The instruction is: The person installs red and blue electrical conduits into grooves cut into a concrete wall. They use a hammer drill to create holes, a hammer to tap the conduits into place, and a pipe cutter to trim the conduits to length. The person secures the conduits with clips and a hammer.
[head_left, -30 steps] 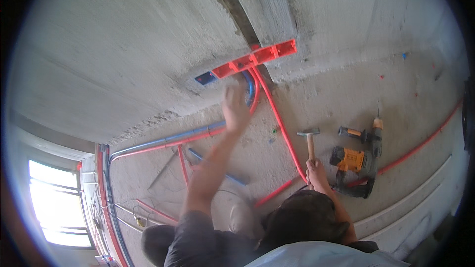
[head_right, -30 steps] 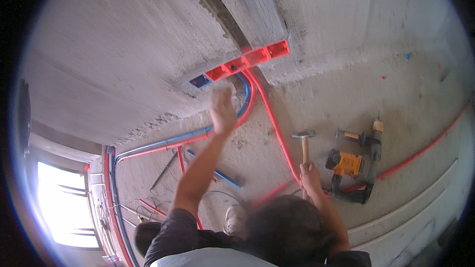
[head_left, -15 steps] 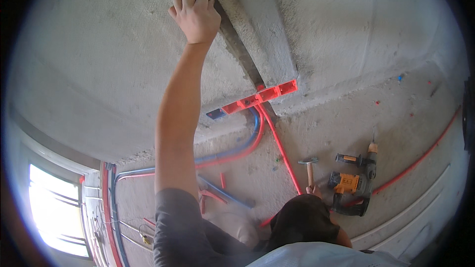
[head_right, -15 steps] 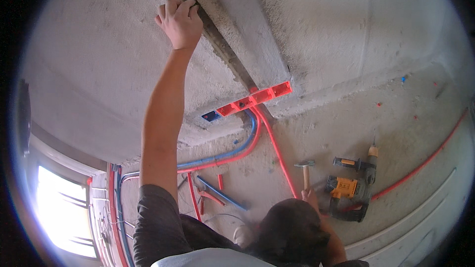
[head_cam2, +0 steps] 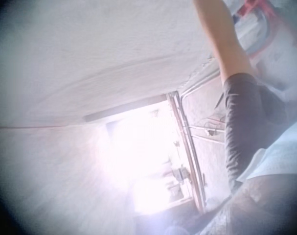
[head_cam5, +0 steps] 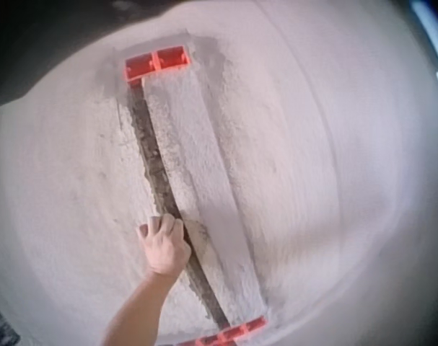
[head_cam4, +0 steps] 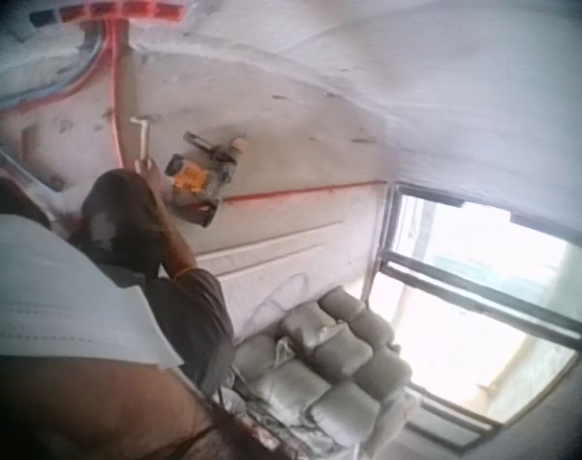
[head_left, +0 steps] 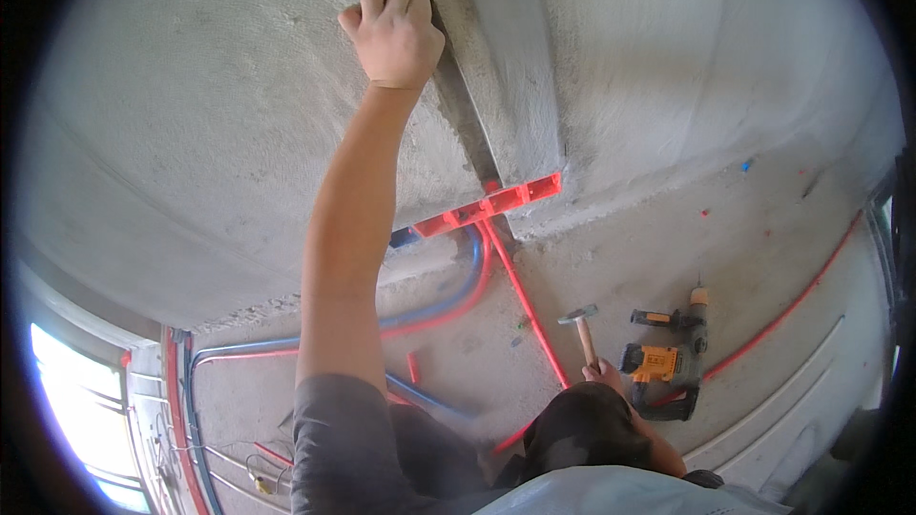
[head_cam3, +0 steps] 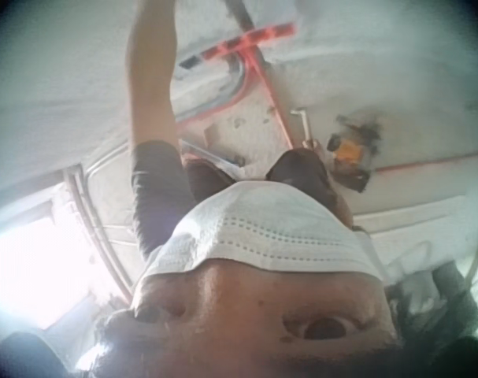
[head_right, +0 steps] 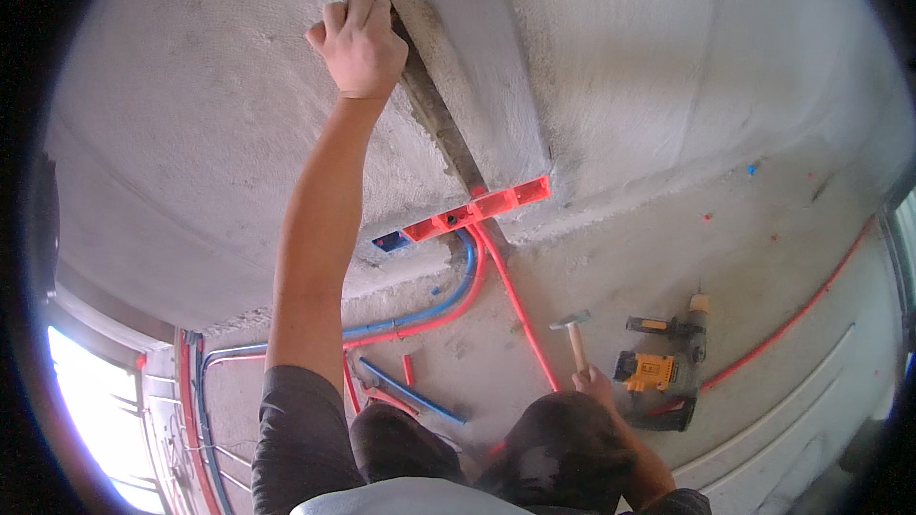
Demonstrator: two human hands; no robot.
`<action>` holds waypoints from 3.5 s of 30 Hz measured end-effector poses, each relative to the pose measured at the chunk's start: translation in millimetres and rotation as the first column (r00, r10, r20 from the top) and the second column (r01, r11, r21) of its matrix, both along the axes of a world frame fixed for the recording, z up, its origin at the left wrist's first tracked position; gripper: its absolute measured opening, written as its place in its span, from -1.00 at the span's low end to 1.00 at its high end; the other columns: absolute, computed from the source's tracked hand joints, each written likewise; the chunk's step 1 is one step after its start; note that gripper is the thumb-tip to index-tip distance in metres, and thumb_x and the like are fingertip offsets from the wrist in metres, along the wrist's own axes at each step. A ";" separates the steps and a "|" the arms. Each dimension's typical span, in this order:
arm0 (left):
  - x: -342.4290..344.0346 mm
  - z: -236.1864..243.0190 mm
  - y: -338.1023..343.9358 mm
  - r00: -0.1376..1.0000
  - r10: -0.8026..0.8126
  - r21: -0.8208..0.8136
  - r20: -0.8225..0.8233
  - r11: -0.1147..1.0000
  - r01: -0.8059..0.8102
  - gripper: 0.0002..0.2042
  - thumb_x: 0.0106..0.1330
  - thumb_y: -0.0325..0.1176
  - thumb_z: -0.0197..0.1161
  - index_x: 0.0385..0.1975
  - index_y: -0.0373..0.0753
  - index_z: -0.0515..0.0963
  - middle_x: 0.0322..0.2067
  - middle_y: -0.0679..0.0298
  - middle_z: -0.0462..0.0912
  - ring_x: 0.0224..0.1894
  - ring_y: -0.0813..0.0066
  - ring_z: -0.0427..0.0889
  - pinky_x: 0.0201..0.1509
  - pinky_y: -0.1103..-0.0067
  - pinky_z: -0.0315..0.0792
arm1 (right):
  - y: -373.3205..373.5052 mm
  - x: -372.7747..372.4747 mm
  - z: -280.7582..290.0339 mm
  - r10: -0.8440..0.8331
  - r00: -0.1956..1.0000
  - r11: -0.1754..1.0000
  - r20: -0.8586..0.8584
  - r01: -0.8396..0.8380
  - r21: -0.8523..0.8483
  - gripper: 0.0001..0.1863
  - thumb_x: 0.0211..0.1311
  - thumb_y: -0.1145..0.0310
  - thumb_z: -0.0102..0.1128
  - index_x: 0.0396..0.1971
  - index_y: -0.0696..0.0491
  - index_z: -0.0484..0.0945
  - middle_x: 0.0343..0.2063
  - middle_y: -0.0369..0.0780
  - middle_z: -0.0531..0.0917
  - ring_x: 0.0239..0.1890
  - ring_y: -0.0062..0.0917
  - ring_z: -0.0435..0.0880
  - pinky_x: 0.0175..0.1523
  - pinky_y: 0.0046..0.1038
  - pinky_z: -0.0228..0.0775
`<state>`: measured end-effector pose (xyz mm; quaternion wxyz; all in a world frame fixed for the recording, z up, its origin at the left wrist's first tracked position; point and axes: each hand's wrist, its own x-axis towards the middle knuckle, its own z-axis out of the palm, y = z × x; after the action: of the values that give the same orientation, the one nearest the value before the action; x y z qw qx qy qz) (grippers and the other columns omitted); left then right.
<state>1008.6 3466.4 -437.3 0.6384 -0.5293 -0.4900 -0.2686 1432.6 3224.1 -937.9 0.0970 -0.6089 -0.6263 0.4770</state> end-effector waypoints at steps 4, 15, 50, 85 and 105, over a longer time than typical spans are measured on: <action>3.3 -1.6 -1.9 0.999 0.002 -0.035 0.055 0.999 0.000 -0.79 -0.03 -0.48 0.26 -0.35 -0.08 0.65 -0.27 0.46 0.57 -0.12 0.33 0.46 -0.02 0.29 0.18 | 41.6 -22.8 126.9 0.060 0.964 0.946 -0.259 0.029 0.324 -0.65 0.34 0.30 0.22 0.05 0.15 0.55 -0.48 -0.15 0.63 -0.49 -0.37 0.63 -0.35 -0.29 0.48; -3.2 -0.1 -21.8 0.967 -0.237 -0.198 0.094 0.947 0.251 -0.81 0.13 -0.35 0.40 -0.24 -0.05 0.71 -0.14 0.48 0.65 0.01 0.33 0.52 0.07 0.27 0.24 | 83.9 -117.5 259.4 0.231 0.699 0.846 -0.676 0.199 0.495 -0.61 0.52 0.40 0.06 0.27 0.16 0.42 -0.56 -0.41 0.43 -0.61 -0.79 0.35 -0.53 -0.63 0.27; 509.6 -570.6 89.7 0.550 0.402 -0.543 0.732 -0.145 0.827 -0.52 0.34 -0.19 0.19 0.27 -0.08 0.54 0.26 0.02 0.54 0.34 0.03 0.48 0.38 0.19 0.39 | -37.7 35.0 -59.4 0.122 0.992 0.991 0.024 -0.123 0.050 -0.60 0.50 0.25 0.04 0.11 0.19 0.24 -0.34 0.18 0.69 -0.28 0.15 0.71 -0.18 0.11 0.52; 18.0 13.3 -11.3 0.996 -0.053 -0.088 0.072 0.994 0.059 -0.84 0.10 -0.48 0.38 -0.31 -0.10 0.72 -0.22 0.38 0.64 -0.08 0.24 0.51 0.06 0.31 0.31 | 5.1 23.5 -58.7 0.036 0.979 0.997 0.200 -0.021 -0.076 -0.44 0.26 0.11 0.27 0.05 0.16 0.28 -0.18 0.17 0.71 -0.09 0.15 0.72 0.04 0.09 0.54; 8.2 9.3 12.0 0.966 -0.092 -0.042 -0.243 0.996 0.084 -0.78 0.00 -0.50 0.24 -0.31 -0.12 0.64 -0.25 0.46 0.66 -0.17 0.44 0.53 -0.09 0.38 0.23 | 9.9 50.2 -84.6 -0.028 0.996 0.984 0.079 0.041 -0.174 -0.38 0.21 0.03 0.35 0.01 0.22 0.36 -0.19 0.12 0.70 -0.06 0.08 0.72 0.03 -0.05 0.56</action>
<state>1016.8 3478.5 -428.0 0.6731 -0.5895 -0.3877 -0.2217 1482.8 3233.9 -1022.5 0.0274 -0.6436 -0.5745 0.5050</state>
